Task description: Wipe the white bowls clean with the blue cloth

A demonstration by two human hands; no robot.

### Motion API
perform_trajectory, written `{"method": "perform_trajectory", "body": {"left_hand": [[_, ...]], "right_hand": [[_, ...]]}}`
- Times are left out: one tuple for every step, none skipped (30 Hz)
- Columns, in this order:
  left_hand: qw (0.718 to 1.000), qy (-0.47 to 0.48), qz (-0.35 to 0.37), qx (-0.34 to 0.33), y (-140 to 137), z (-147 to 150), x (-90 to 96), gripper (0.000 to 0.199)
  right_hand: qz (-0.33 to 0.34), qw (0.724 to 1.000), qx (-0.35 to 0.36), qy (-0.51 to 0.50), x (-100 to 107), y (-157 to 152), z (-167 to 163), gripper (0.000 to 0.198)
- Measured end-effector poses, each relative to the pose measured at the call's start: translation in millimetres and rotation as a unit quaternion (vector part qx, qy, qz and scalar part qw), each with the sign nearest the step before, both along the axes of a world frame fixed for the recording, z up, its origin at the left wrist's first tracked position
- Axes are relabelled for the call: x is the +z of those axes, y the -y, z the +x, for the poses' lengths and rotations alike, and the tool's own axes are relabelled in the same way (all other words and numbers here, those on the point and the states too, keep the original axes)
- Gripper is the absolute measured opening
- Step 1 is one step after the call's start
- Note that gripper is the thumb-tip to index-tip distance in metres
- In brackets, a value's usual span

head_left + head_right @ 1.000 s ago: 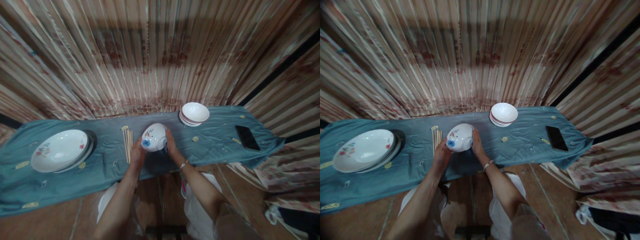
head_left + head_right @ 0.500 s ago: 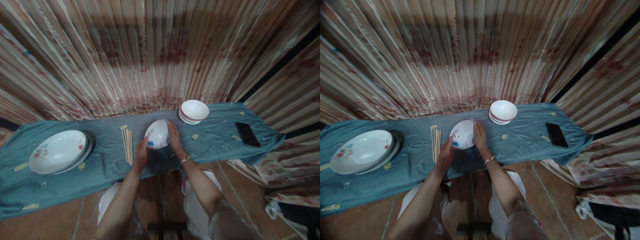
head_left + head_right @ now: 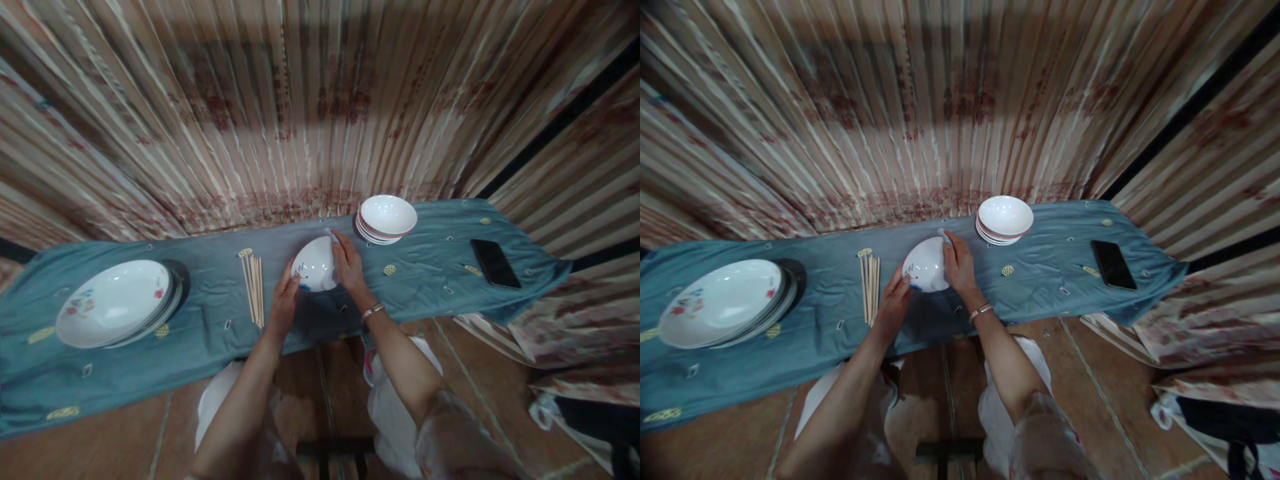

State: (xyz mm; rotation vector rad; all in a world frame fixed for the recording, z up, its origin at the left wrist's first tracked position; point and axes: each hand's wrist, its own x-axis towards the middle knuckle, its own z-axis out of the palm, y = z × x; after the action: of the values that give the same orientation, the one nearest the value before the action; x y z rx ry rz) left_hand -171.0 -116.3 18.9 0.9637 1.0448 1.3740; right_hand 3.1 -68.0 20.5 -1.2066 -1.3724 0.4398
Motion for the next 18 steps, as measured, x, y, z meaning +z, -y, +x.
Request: {"method": "perform_trajectory", "body": {"left_hand": [[1.000,0.000,-0.002,0.001,0.1,-0.6,0.3,0.041],[1.000,-0.003,-0.004,0.001,0.0,-1.6,0.5,0.042],[1.000,-0.008,-0.003,0.003,-0.2,-2.8,0.9,0.043],[1.000,-0.013,0.000,0.006,-0.5,-4.2,1.3,0.043],[1.000,-0.019,0.003,0.010,-1.1,-5.5,1.9,0.043],[1.000,-0.026,0.007,0.014,-1.8,-6.7,2.7,0.042],[0.999,-0.031,0.010,0.018,-2.6,-7.6,3.5,0.042],[0.999,-0.032,0.012,0.024,-3.6,-8.2,4.5,0.042],[0.999,-0.028,0.012,0.032,-4.7,-8.5,5.4,0.042],[0.999,-0.019,0.009,0.039,-5.8,-8.4,6.3,0.043],[0.999,-0.006,0.004,0.044,-6.9,-8.2,7.0,0.044],[0.999,0.008,-0.002,0.048,-8.0,-7.8,7.5,0.043],[0.999,0.022,-0.008,0.048,-8.9,-7.5,7.7,0.042],[0.998,0.032,-0.013,0.046,-9.8,-7.2,7.8,0.040],[0.998,0.040,-0.016,0.043,-10.4,-7.1,7.8,0.040],[0.998,0.049,-0.019,0.039,-11.0,-7.1,7.7,0.041],[0.997,0.058,-0.022,0.034,-11.4,-7.2,7.5,0.042],[0.997,0.068,-0.028,0.030,-11.7,-7.5,7.4,0.044]], "right_hand": [[0.003,1.000,0.003,0.008,0.6,0.7,-0.6,0.048],[0.007,1.000,0.006,0.017,1.2,1.6,-1.3,0.048],[0.010,1.000,0.009,0.028,2.0,2.8,-2.2,0.048],[0.012,0.999,0.012,0.040,2.8,4.3,-3.3,0.048],[0.014,0.998,0.015,0.054,3.7,5.9,-4.5,0.049],[0.015,0.997,0.018,0.069,4.6,7.8,-5.8,0.050],[0.017,0.996,0.021,0.084,5.6,9.8,-7.2,0.051],[0.018,0.995,0.025,0.099,6.8,11.9,-8.7,0.052],[0.020,0.993,0.030,0.113,8.1,14.0,-10.2,0.053],[0.021,0.991,0.036,0.127,9.5,16.1,-11.7,0.053],[0.022,0.989,0.045,0.140,10.7,17.9,-13.1,0.053],[0.022,0.987,0.054,0.150,11.7,19.4,-14.5,0.053],[0.021,0.985,0.063,0.157,12.3,20.4,-15.8,0.053],[0.020,0.985,0.069,0.158,12.4,20.9,-17.0,0.053],[0.017,0.985,0.072,0.153,11.7,20.9,-18.2,0.052],[0.014,0.987,0.072,0.142,10.5,20.3,-19.3,0.053],[0.010,0.990,0.069,0.126,8.6,19.4,-20.3,0.053],[0.005,0.992,0.067,0.108,6.3,18.1,-21.2,0.053]]}}
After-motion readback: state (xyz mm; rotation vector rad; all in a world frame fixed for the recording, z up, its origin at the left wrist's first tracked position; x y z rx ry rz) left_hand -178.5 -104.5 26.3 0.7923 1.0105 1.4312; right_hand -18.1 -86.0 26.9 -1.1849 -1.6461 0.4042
